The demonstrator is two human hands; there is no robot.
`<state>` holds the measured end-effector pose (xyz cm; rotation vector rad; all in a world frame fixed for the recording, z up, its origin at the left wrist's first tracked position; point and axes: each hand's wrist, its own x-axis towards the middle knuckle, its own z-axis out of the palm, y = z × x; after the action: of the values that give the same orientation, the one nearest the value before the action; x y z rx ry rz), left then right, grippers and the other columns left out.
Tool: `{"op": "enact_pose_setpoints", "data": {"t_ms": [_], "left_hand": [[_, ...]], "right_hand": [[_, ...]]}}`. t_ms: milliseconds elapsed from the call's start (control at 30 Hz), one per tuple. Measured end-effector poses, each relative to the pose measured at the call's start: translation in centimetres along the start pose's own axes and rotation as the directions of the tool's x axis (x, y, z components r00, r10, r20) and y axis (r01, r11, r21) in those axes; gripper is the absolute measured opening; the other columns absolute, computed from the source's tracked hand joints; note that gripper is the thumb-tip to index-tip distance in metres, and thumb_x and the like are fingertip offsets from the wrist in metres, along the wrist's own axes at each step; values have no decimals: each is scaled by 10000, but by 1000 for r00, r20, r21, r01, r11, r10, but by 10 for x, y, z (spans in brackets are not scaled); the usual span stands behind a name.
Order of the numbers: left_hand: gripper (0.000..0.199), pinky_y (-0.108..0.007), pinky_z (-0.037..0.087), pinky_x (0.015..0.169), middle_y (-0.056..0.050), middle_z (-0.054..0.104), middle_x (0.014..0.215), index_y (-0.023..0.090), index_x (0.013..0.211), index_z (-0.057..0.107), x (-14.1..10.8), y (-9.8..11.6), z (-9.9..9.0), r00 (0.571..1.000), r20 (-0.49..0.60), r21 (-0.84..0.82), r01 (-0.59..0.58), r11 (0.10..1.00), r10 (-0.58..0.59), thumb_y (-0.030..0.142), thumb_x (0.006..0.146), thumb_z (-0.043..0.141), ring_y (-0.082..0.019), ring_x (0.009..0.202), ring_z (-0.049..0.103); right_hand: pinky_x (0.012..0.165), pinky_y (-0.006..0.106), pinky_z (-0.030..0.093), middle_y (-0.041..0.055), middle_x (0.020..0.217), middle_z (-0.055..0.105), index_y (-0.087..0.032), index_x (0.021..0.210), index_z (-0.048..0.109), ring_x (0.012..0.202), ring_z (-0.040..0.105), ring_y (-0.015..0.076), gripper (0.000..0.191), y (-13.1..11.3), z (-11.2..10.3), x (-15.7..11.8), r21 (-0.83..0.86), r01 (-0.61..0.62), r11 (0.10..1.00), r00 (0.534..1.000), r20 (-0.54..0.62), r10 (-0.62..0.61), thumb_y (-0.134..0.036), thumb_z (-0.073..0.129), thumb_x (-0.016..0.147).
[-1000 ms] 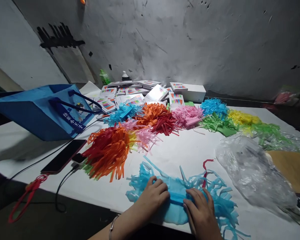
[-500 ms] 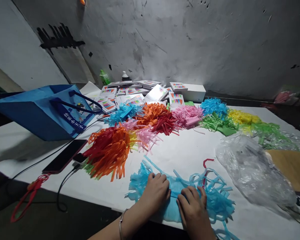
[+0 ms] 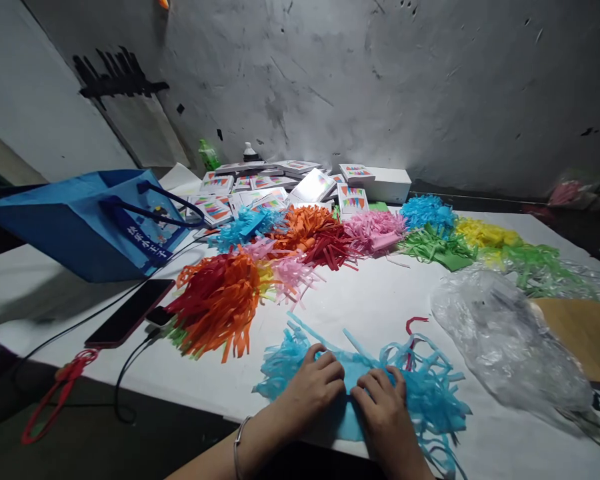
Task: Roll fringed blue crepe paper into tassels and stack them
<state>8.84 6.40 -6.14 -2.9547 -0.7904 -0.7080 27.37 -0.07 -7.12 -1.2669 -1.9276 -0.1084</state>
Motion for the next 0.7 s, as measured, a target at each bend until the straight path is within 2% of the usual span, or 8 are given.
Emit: {"op": "enact_pose_setpoints", "data": {"t_ms": [133,233,333,500,600,700], "left_hand": [[136,-416,296,964,32,646,792,230,830,658,-7,0,-2,997,61,-19,55,998,-54,208,963,637,-175,824,526],[82,-411,283,943,30,668,812,243,868,677,-11,4,-5,990,91,-39,110,993,-106,230,948,672,-177,843,530],[58,-410,276,924,16,676,837,233,876,677,-10,11,-7,975,115,-29,193,981,-188,223,923,709,-186,867,533],[90,-417,289,920,8,671,833,219,873,653,-1,16,-6,924,185,46,333,942,-335,170,898,725,-206,869,549],[76,-426,305,916,12,676,830,235,896,661,6,13,-7,921,214,61,318,946,-324,187,906,719,-215,883,558],[99,-449,311,947,-4,680,874,224,827,669,11,12,-10,953,221,102,190,977,-208,235,901,733,-223,911,562]], "right_hand": [[1111,451,246,-8,879,699,-245,876,655,947,606,187,319,13,-13,-11,18,-19,1000,999,-28,20,-185,389,1041],[1147,475,228,1,969,703,-253,931,663,1020,614,199,239,18,-21,-18,24,-50,998,999,18,50,-211,449,1028],[1149,484,216,8,1000,679,-250,900,640,1038,615,204,215,16,-21,-18,16,-119,993,991,63,118,-179,467,1006],[1092,524,234,8,944,653,-253,787,593,942,613,228,249,5,-13,-9,-17,-252,967,967,28,253,-202,454,989],[1063,552,238,24,943,654,-252,785,588,938,608,253,238,2,-12,-7,-44,-287,957,958,-4,287,-207,456,978],[1064,542,239,26,969,653,-261,854,607,948,604,245,209,2,-11,-9,-44,-277,960,961,12,277,-148,462,953]]}}
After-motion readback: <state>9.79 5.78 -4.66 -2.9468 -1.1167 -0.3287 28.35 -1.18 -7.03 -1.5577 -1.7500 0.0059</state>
